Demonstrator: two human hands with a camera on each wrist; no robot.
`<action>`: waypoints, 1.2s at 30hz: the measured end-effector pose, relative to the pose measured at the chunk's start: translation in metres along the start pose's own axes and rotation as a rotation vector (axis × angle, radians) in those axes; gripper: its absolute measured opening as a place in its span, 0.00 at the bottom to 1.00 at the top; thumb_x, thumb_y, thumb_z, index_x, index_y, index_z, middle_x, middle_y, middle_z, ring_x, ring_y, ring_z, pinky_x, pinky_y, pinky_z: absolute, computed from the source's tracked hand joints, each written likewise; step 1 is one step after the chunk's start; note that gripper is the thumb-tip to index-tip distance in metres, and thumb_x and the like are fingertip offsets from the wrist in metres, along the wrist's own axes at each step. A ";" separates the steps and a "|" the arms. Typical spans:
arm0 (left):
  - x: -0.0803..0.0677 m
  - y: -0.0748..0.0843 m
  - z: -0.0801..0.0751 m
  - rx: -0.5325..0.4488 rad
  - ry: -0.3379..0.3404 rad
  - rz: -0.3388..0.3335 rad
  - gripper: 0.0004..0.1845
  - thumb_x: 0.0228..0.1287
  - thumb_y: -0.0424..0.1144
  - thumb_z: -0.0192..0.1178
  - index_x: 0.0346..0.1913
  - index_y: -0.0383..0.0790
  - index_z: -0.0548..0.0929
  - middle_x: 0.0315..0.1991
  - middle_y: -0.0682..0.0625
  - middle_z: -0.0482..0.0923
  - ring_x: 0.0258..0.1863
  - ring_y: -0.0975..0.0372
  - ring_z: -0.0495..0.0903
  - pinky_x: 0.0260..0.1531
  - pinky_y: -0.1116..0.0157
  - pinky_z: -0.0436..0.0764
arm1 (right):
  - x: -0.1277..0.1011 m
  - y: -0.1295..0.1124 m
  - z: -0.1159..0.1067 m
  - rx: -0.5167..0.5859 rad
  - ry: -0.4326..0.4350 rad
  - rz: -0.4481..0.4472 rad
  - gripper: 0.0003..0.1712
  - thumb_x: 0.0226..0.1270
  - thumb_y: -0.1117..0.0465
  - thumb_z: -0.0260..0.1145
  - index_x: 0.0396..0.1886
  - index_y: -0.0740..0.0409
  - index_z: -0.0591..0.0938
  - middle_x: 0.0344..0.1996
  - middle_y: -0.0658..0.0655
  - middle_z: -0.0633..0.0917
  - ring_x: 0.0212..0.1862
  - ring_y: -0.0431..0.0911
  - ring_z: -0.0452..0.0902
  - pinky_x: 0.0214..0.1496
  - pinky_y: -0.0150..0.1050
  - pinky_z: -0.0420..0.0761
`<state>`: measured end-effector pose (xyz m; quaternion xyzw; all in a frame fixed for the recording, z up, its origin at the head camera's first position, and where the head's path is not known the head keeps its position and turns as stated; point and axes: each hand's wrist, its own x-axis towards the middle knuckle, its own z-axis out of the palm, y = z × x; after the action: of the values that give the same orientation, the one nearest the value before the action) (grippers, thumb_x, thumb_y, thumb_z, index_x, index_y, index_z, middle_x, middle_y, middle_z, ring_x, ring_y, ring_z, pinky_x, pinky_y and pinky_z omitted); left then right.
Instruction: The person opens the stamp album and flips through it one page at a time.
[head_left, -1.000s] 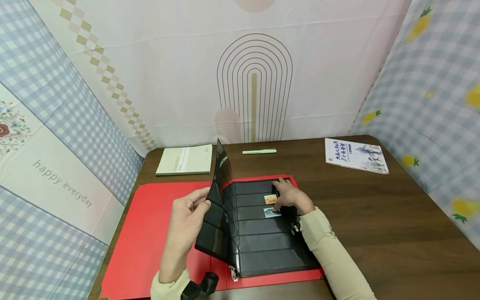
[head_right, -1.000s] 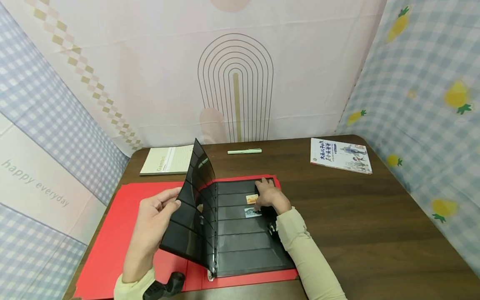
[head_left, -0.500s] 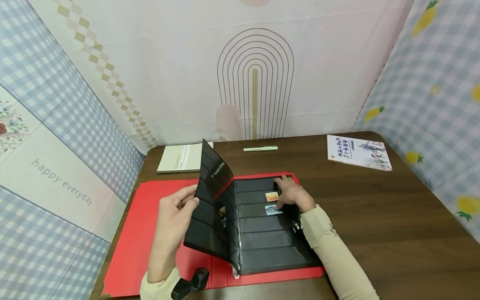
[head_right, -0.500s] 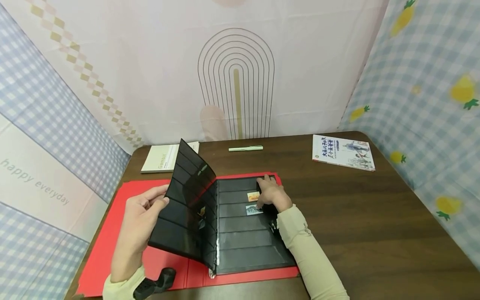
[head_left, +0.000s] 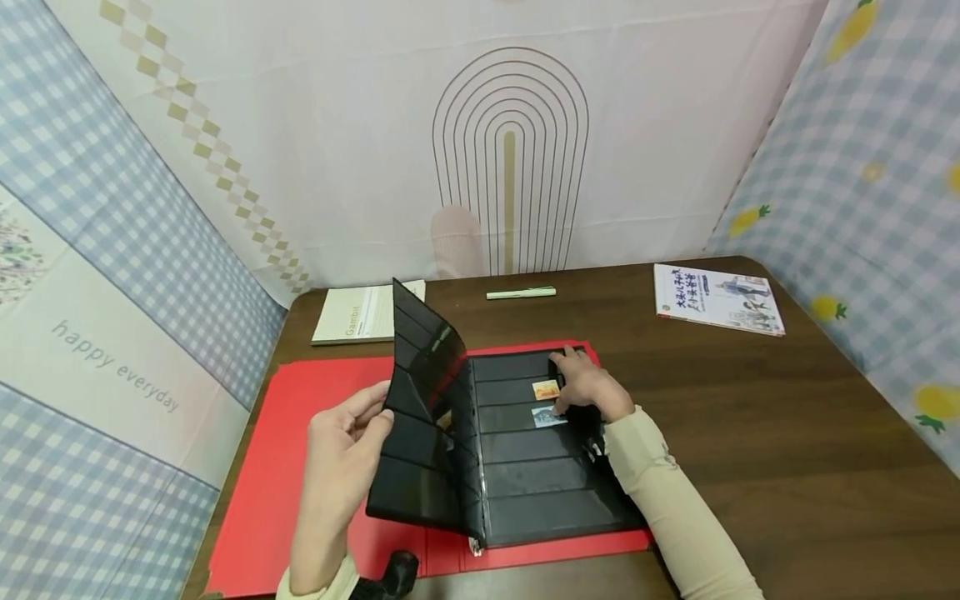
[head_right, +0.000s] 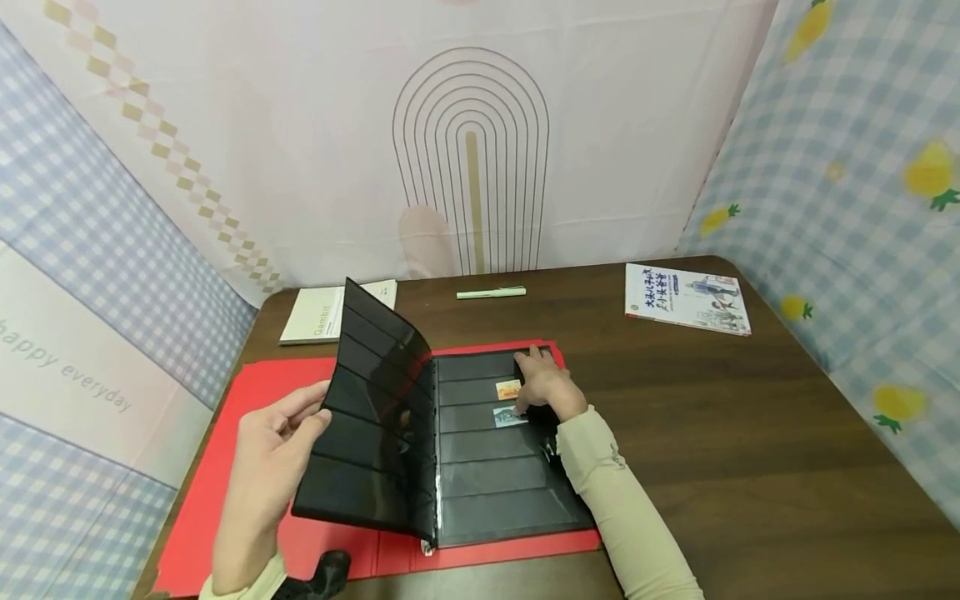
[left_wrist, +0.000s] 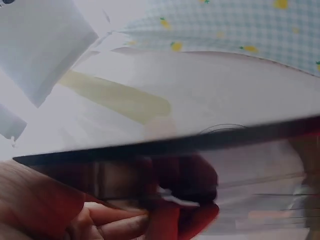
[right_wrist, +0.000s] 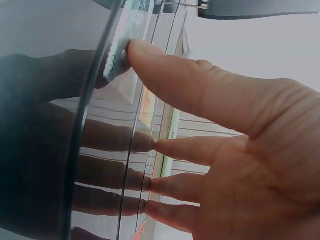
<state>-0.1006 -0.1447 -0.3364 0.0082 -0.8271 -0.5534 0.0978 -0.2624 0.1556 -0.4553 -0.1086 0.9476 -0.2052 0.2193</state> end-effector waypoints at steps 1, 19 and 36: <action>-0.001 0.001 -0.001 0.000 0.005 0.000 0.16 0.62 0.27 0.55 0.53 0.36 0.80 0.45 0.44 0.81 0.44 0.62 0.80 0.42 0.73 0.75 | 0.000 0.000 -0.001 0.005 0.000 0.001 0.53 0.49 0.61 0.74 0.71 0.62 0.55 0.70 0.70 0.44 0.69 0.64 0.38 0.61 0.62 0.57; -0.003 -0.027 -0.036 0.005 0.030 -0.152 0.19 0.66 0.35 0.54 0.58 0.34 0.75 0.56 0.44 0.73 0.49 0.60 0.72 0.43 0.79 0.70 | -0.008 0.006 -0.004 0.028 0.026 0.061 0.55 0.49 0.58 0.75 0.72 0.61 0.53 0.71 0.67 0.43 0.70 0.62 0.41 0.60 0.65 0.54; -0.009 -0.067 -0.052 0.058 0.041 -0.257 0.21 0.68 0.39 0.53 0.61 0.36 0.72 0.57 0.42 0.71 0.47 0.68 0.70 0.42 0.80 0.68 | -0.007 0.001 0.000 -0.014 0.019 0.036 0.54 0.50 0.57 0.74 0.71 0.64 0.54 0.70 0.69 0.47 0.70 0.61 0.42 0.65 0.60 0.50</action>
<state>-0.0895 -0.2171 -0.3800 0.1282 -0.8326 -0.5371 0.0425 -0.2561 0.1588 -0.4536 -0.0913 0.9529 -0.1955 0.2131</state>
